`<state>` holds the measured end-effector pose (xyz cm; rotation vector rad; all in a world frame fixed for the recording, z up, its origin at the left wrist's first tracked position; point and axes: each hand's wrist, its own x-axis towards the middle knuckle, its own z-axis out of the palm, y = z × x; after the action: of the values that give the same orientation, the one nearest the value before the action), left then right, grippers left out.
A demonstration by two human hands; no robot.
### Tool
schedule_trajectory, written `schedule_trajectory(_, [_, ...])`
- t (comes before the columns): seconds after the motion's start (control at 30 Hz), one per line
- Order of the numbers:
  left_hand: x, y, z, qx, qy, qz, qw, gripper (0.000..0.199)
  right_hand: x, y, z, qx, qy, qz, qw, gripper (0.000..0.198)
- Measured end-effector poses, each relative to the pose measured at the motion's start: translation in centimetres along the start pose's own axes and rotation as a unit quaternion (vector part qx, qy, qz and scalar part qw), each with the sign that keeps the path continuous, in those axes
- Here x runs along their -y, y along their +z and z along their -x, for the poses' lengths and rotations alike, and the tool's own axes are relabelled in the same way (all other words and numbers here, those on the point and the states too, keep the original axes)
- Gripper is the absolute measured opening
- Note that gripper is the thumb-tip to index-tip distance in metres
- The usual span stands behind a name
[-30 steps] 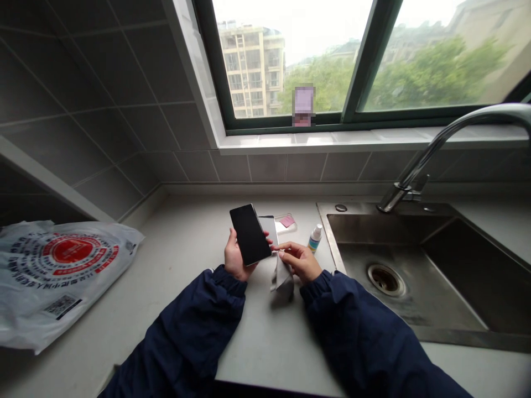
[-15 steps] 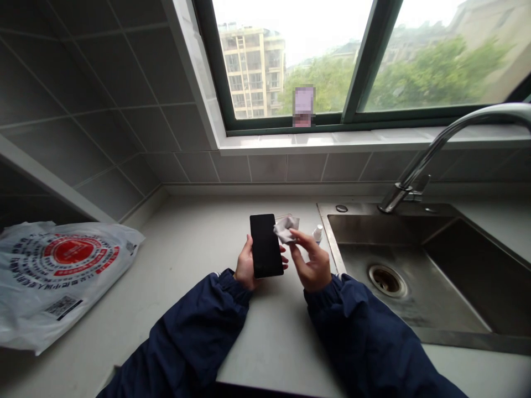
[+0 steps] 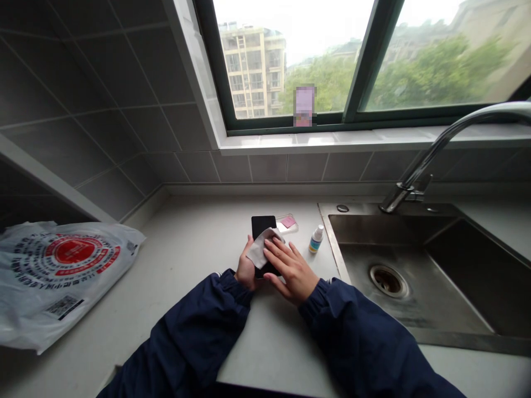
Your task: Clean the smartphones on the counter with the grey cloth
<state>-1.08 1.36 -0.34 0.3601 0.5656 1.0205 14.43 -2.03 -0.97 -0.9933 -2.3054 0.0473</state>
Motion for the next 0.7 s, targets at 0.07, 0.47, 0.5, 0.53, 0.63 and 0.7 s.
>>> schedule_trajectory(0.07, [0.1,0.1,-0.1,0.009,-0.002,-0.006,1.0,0.07,0.0,0.2,0.1,0.037,0.017,0.026,0.999,0.062])
schedule_trajectory(0.47, [1.6,0.5,0.5,0.057,0.094,-0.087,0.99,0.05,-0.8,-0.1,-0.1,-0.043,0.118,0.085,0.988,0.081])
schedule_trajectory(0.5, [1.6,0.5,0.7,0.062,0.081,-0.082,0.991,0.051,-0.8,-0.2,-0.1,-0.05,0.121,0.084,0.988,0.081])
schedule_trajectory(0.53, [1.6,0.6,0.9,0.069,0.066,-0.076,0.993,0.052,-0.8,-0.3,-0.1,-0.057,0.123,0.082,0.987,0.081])
schedule_trajectory(0.63, [1.6,1.1,1.3,0.098,0.019,-0.074,0.992,0.055,-0.8,-0.6,-0.2,-0.069,0.124,0.074,0.987,0.079])
schedule_trajectory(0.7, [1.6,1.3,1.4,0.109,0.011,-0.081,0.991,0.056,-0.7,-0.7,-0.3,-0.063,0.117,0.07,0.989,0.078])
